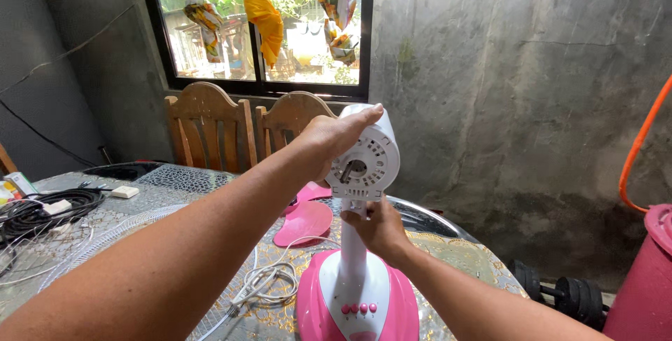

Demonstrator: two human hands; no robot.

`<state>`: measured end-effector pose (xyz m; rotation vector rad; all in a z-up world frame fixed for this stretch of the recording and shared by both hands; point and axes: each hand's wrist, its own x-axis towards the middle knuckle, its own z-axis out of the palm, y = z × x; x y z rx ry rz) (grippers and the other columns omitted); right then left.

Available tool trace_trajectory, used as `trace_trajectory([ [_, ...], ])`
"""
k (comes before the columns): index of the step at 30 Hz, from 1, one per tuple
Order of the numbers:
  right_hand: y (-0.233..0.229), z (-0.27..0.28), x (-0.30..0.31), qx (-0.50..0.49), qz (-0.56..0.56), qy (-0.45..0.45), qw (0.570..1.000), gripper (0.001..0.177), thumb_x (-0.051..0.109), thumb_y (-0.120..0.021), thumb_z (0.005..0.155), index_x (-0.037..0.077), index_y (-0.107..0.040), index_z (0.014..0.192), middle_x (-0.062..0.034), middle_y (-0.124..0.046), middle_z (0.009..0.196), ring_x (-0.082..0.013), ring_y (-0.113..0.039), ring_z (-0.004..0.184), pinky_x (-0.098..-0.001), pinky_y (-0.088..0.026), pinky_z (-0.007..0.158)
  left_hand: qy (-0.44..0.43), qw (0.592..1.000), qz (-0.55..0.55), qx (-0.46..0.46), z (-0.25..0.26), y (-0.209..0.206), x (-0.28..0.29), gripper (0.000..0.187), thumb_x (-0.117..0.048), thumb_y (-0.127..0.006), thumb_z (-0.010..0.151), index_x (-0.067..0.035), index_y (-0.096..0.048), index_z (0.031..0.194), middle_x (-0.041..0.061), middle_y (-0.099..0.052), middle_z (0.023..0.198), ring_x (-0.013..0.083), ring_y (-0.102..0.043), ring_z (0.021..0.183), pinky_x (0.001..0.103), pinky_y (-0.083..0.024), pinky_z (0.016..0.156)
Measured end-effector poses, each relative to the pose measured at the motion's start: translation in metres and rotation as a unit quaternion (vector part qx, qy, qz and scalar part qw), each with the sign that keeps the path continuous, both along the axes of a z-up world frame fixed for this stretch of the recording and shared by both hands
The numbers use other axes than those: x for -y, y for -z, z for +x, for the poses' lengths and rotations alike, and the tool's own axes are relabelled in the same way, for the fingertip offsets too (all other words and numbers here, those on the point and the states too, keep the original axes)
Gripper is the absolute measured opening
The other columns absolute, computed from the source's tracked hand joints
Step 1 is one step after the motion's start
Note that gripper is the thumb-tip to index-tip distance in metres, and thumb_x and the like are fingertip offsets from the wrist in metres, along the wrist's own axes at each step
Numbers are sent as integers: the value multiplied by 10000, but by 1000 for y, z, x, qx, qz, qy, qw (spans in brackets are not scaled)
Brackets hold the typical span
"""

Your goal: The person reassembles a small pink and white electric fan on a table. They attach the rear motor cover, secure it, and then wrap the power cord around the fan stand.

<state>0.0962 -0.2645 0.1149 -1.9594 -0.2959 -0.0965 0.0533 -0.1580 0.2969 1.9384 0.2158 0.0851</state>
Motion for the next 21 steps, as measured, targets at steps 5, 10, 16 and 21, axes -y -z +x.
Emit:
trace_trajectory([
  [5,-9,-11,-8,-14,-10,48,999,407,242,-771,867,134,-632,1234,-81,-767,1149,-233,-756,1047,-370,-608,928,-3,1000,15,7,0,2,-2,838,-702,-648,776,15,-708,1206,258,-724,1105,433,-732,1038,680,-538,887],
  [10,-9,-18,-12,13,0,72,997,408,231,-795,827,132,-662,1200,-82,-785,1115,-227,-770,1019,-367,-605,901,-16,1000,24,5,0,3,-7,834,-688,-659,771,26,-691,1201,249,-734,1095,412,-742,992,646,-550,854],
  [16,-6,-18,-6,14,15,53,998,422,257,-799,829,94,-654,1191,-102,-777,1147,-227,-764,1046,-372,-598,922,-65,973,184,123,0,5,-3,850,-709,-671,789,97,-768,1041,222,-783,947,271,-806,863,368,-633,756],
  [21,6,-11,3,16,15,38,999,479,296,-784,821,79,-673,1233,-114,-757,1208,-216,-728,1132,-359,-578,964,-80,952,235,180,0,7,8,743,-699,-594,832,-1,-705,1062,210,-760,918,301,-789,858,433,-618,773],
])
